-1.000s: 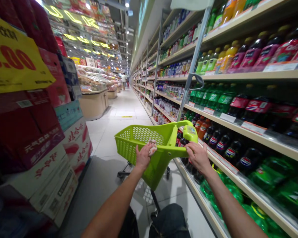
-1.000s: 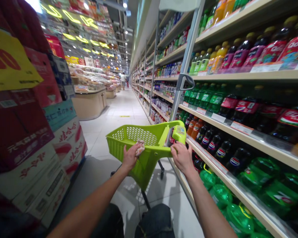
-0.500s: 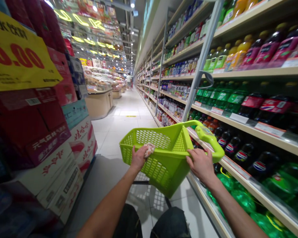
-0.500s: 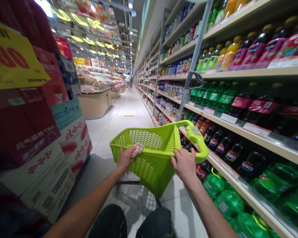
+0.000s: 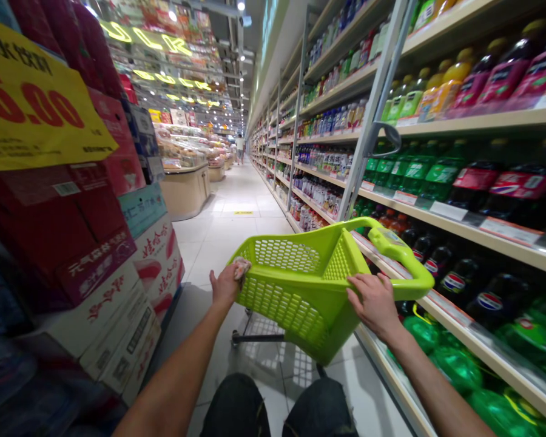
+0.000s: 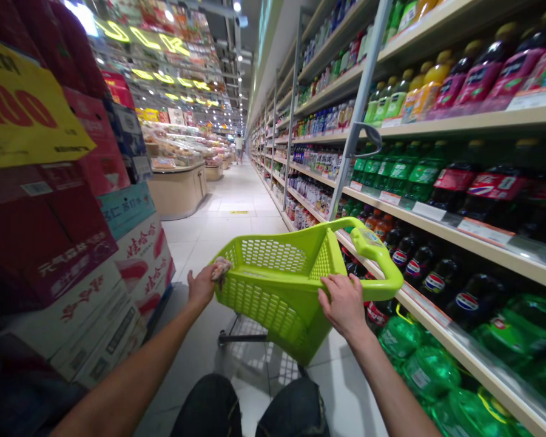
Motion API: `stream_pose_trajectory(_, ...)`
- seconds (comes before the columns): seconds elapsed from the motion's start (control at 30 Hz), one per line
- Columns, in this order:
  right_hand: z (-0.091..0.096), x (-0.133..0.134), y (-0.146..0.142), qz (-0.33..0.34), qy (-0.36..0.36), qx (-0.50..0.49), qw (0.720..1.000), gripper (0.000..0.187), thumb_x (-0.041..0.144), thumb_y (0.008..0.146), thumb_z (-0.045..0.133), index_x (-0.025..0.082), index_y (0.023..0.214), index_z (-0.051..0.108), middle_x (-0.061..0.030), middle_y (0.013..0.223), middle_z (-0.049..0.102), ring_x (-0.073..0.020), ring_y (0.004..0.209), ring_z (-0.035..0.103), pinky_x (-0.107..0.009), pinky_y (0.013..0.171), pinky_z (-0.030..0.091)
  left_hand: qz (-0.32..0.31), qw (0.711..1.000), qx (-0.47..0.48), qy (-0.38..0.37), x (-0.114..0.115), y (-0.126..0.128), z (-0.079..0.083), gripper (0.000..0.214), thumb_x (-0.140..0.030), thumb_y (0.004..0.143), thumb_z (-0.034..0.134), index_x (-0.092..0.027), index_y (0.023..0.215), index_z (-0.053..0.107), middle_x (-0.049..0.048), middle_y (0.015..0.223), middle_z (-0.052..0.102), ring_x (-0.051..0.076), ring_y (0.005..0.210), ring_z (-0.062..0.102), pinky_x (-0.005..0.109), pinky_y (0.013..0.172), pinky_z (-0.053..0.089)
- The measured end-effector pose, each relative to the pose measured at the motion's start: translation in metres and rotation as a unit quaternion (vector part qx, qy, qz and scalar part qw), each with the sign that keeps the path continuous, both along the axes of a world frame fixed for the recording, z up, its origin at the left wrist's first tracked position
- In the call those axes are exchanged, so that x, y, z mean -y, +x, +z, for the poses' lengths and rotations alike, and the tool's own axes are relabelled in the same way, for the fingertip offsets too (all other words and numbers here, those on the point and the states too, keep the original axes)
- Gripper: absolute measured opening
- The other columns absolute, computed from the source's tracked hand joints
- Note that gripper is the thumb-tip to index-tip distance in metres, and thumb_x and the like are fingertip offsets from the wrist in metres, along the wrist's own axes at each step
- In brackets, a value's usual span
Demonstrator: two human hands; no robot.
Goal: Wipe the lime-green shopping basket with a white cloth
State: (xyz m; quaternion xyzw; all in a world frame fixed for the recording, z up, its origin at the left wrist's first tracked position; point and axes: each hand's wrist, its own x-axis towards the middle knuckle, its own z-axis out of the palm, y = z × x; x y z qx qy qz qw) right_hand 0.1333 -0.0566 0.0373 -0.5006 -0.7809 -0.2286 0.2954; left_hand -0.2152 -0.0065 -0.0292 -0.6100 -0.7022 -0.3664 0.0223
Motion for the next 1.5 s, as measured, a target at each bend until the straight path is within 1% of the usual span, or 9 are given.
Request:
stream_pose_trajectory(0.2, -0.002, 0.003, 0.014, 0.029, 0.026, 0.008, 0.999, 0.026, 0.030, 0.080, 0.044, 0.018, 0.095, 0.062, -0.0062, 0.094, 0.064, -0.0190, 0.090, 0.056, -0.038, 0.089, 0.029, -0.118, 0.990, -0.075, 0.017, 0.005, 0.018, -0.006, 0.035, -0.011, 0.077, 0.039, -0.024, 0.105, 0.055, 0.0024, 0.119, 0.056, 0.017, 0.113, 0.047, 0.045, 0.104, 0.016)
stream_pose_trajectory(0.4, -0.003, 0.006, 0.027, 0.028, 0.042, -0.001, 0.999, 0.027, 0.032, 0.081, 0.042, 0.019, 0.091, 0.064, -0.0054, 0.092, 0.064, -0.0186, 0.089, 0.056, -0.037, 0.088, 0.029, 0.008, 0.999, -0.043, -0.028, 0.015, -0.008, -0.004, 0.035, -0.009, 0.078, 0.033, -0.018, 0.105, 0.054, 0.0102, 0.111, 0.060, 0.022, 0.103, 0.054, 0.054, 0.101, 0.016)
stream_pose_trajectory(0.6, -0.003, 0.010, 0.032, 0.029, 0.020, 0.009, 0.999, 0.027, 0.030, 0.080, 0.043, 0.020, 0.093, 0.065, -0.0045, 0.094, 0.064, -0.0188, 0.092, 0.055, -0.036, 0.087, 0.030, -0.165, 0.983, -0.079, -0.004, 0.020, 0.035, 0.002, 0.041, -0.006, 0.076, 0.035, -0.025, 0.105, 0.056, 0.0014, 0.116, 0.058, 0.016, 0.112, 0.048, 0.043, 0.107, 0.010)
stream_pose_trajectory(0.77, -0.002, 0.012, 0.037, 0.030, 0.011, -0.001, 1.000, 0.026, 0.029, 0.080, 0.043, 0.019, 0.093, 0.064, -0.0056, 0.096, 0.064, -0.0189, 0.094, 0.055, -0.037, 0.090, 0.029, -0.042, 0.998, -0.017, -0.032, 0.027, 0.014, 0.006, 0.040, -0.007, 0.074, 0.034, -0.021, 0.105, 0.056, 0.0053, 0.113, 0.060, 0.020, 0.106, 0.052, 0.051, 0.103, 0.016)
stream_pose_trajectory(0.9, 0.003, 0.020, 0.020, -0.007, -0.012, -0.063, 0.998, 0.026, 0.028, 0.081, 0.043, 0.018, 0.092, 0.064, -0.0066, 0.095, 0.064, -0.0199, 0.094, 0.055, -0.042, 0.095, 0.026, -0.142, 0.989, 0.041, 0.003, 0.033, 0.036, 0.019, 0.043, -0.004, 0.066, 0.037, -0.021, 0.101, 0.057, 0.0033, 0.110, 0.061, 0.019, 0.107, 0.051, 0.045, 0.101, 0.026)
stream_pose_trajectory(1.13, -0.029, 0.053, -0.066, 0.172, -0.066, -0.207, 0.961, 0.062, 0.033, 0.080, 0.045, 0.019, 0.136, 0.021, -0.0083, 0.142, 0.023, -0.0210, 0.130, 0.023, -0.038, 0.101, 0.031, -0.416, 0.812, 0.406, -0.048, 0.077, 0.166, 0.058, 0.040, -0.036, 0.084, 0.030, -0.018, 0.114, 0.052, 0.0055, 0.106, 0.062, 0.017, 0.096, 0.058, 0.031, 0.085, 0.045)
stream_pose_trajectory(1.23, -0.036, 0.059, -0.059, 0.143, -0.020, -0.283, 0.948, 0.050, 0.023, 0.079, 0.045, 0.022, 0.128, 0.037, -0.0091, 0.133, 0.039, -0.0214, 0.123, 0.035, -0.040, 0.098, 0.035, -0.498, 0.745, 0.403, -0.184, 0.091, 0.179, 0.066, 0.060, -0.051, 0.086, 0.008, -0.021, 0.115, 0.052, 0.0069, 0.108, 0.061, 0.019, 0.096, 0.059, 0.035, 0.082, 0.046)
stream_pose_trajectory(1.33, -0.014, 0.057, -0.007, 0.075, 0.046, -0.306, 0.948, 0.038, 0.015, 0.079, 0.037, 0.023, 0.112, 0.054, -0.0075, 0.113, 0.057, -0.0197, 0.109, 0.050, -0.040, 0.094, 0.040, -0.442, 0.835, 0.293, -0.145, 0.081, 0.160, 0.059, 0.048, -0.048, 0.085, 0.026, -0.021, 0.120, 0.047, 0.0078, 0.125, 0.050, 0.021, 0.113, 0.048, 0.038, 0.092, 0.040)
stream_pose_trajectory(1.5, 0.015, 0.039, 0.075, -0.073, 0.148, -0.210, 0.964, 0.043, 0.008, 0.078, 0.030, 0.016, 0.111, 0.056, -0.0088, 0.132, 0.042, -0.0222, 0.126, 0.030, -0.044, 0.104, 0.026, -0.178, 0.980, 0.004, -0.089, 0.047, 0.116, 0.026, 0.053, -0.028, 0.075, 0.046, -0.016, 0.126, 0.037, 0.0126, 0.139, 0.030, 0.027, 0.129, 0.022, 0.055, 0.101, 0.019)
